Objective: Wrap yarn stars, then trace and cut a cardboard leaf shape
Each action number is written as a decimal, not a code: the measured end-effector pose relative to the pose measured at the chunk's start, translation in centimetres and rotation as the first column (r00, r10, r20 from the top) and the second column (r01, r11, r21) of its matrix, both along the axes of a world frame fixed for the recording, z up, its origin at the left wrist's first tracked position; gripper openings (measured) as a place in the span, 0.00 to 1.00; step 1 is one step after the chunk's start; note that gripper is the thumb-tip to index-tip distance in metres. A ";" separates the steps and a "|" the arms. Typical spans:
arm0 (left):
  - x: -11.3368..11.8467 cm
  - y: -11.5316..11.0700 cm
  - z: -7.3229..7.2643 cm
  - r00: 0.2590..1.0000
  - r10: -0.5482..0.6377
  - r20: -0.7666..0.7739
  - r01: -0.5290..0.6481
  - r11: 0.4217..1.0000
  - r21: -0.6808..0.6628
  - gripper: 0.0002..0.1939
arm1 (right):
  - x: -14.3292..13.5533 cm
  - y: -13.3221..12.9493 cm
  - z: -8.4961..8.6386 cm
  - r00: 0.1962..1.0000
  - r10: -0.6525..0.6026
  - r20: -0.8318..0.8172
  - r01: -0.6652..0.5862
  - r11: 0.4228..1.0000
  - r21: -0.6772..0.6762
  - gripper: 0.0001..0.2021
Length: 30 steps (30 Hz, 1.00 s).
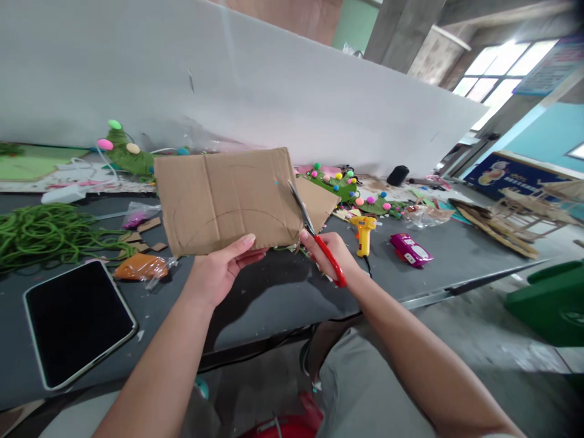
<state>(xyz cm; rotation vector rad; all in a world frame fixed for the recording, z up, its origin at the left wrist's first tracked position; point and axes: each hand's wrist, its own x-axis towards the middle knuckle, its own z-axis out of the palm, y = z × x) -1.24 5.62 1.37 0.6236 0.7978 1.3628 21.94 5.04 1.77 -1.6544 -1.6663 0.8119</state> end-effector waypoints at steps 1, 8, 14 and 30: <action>0.0 0.0 0.0 1.000 0.011 0.012 -0.011 1.000 -0.004 0.17 | -0.1 0.0 0.0 1.000 -0.002 -0.006 0.002 1.000 0.006 0.34; 1.9 0.5 -0.5 0.955 0.247 0.164 -0.245 0.969 -0.032 0.14 | -2.8 -0.2 -1.8 0.991 0.014 -0.136 -0.013 1.000 0.011 0.34; 2.4 0.4 0.2 0.936 0.296 0.190 -0.299 0.954 -0.015 0.14 | -4.3 -0.5 -2.6 0.977 0.022 -0.214 -0.031 0.999 -0.039 0.34; 1.3 0.0 0.4 0.953 0.291 0.088 -0.293 0.956 0.009 0.19 | -2.4 -0.1 -1.2 0.998 0.060 -0.012 -0.060 0.998 -0.016 0.33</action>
